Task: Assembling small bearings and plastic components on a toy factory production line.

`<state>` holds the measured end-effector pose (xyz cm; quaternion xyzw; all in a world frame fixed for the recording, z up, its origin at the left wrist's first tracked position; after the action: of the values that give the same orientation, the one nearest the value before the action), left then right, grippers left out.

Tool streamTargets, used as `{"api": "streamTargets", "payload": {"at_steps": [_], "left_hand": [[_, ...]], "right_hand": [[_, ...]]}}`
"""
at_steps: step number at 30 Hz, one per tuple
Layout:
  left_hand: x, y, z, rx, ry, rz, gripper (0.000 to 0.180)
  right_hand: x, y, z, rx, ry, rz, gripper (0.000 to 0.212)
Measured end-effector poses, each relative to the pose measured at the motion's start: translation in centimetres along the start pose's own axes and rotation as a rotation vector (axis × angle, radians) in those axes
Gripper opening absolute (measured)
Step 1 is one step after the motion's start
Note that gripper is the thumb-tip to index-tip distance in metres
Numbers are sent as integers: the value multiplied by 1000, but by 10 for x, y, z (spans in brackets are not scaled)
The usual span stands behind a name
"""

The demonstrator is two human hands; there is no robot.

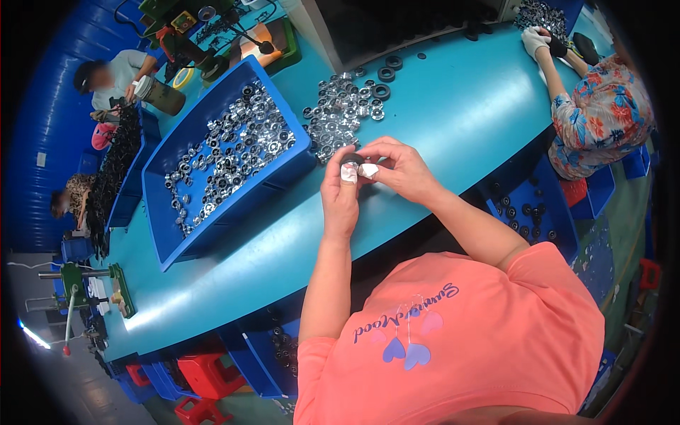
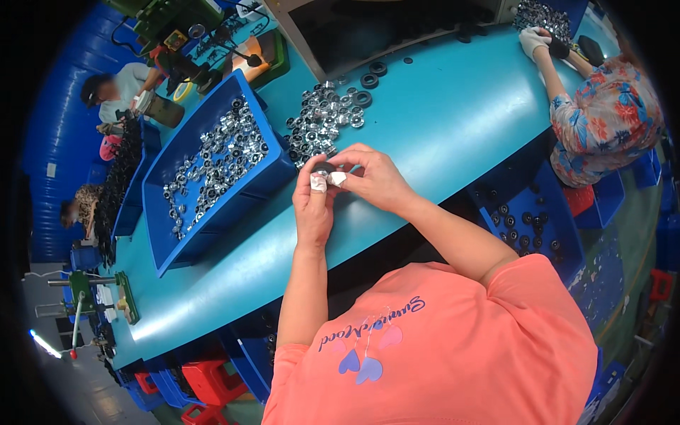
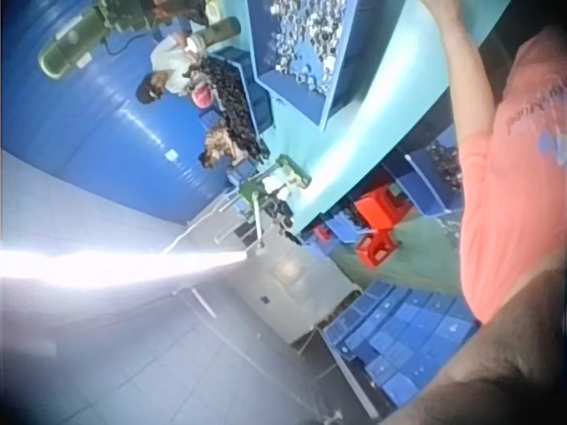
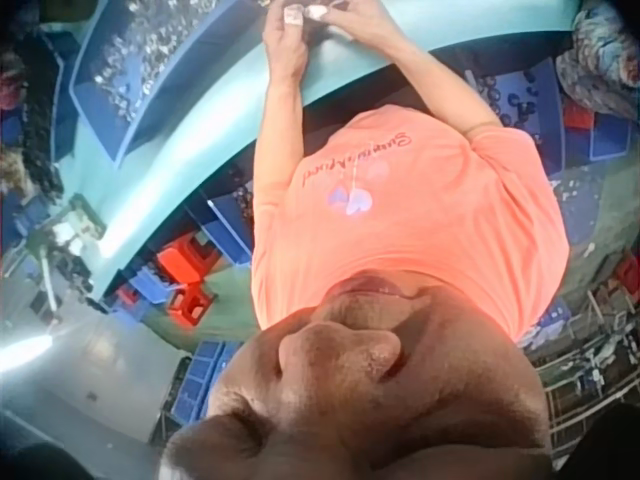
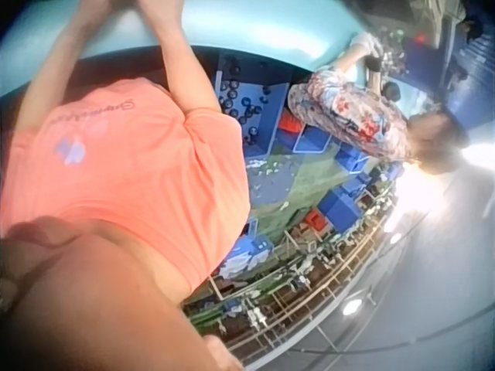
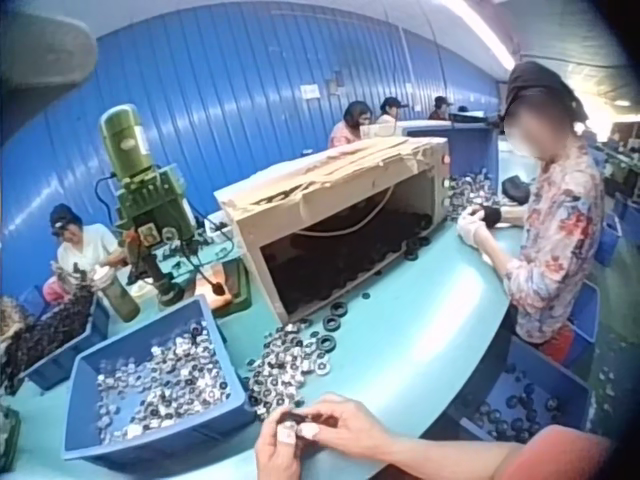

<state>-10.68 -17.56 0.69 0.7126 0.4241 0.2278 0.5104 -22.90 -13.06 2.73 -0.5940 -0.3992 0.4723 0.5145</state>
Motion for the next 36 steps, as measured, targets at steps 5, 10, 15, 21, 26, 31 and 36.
{"api": "streamTargets", "payload": {"at_steps": [5, 10, 15, 21, 26, 31, 36], "left_hand": [[0, 1, -2, -128, -3, -11, 39], [1, 4, 7, -137, 77, -74, 33], [4, 11, 14, -186, 158, -114, 25], [4, 11, 21, -254, 251, -66, 24], [-1, 12, 11, -240, 150, -105, 29], [2, 7, 14, -309, 162, -4, 25], [6, 7, 24, -459, 226, -5, 24]], "right_hand": [[0, 2, 3, -39, 20, -12, 30], [2, 8, -4, -263, 21, -54, 26], [5, 5, -12, -292, 17, -44, 26], [5, -11, -16, 66, 54, 21, 25], [-7, 8, -8, -209, 53, -80, 26], [2, 12, -5, -150, 63, -46, 25], [4, 18, -9, -161, 46, -36, 26]]}}
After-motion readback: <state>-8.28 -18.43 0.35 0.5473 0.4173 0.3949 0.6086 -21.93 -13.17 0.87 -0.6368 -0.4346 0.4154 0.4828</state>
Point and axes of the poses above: each hand's wrist, its own x-axis away from the middle knuckle, its own z-axis out of the back of the hand, y = z × x, the point moved 9 cm from there along -x, towards the middle knuckle, and after that the axes turned 5 degrees about -x, right-handed, at the moved point
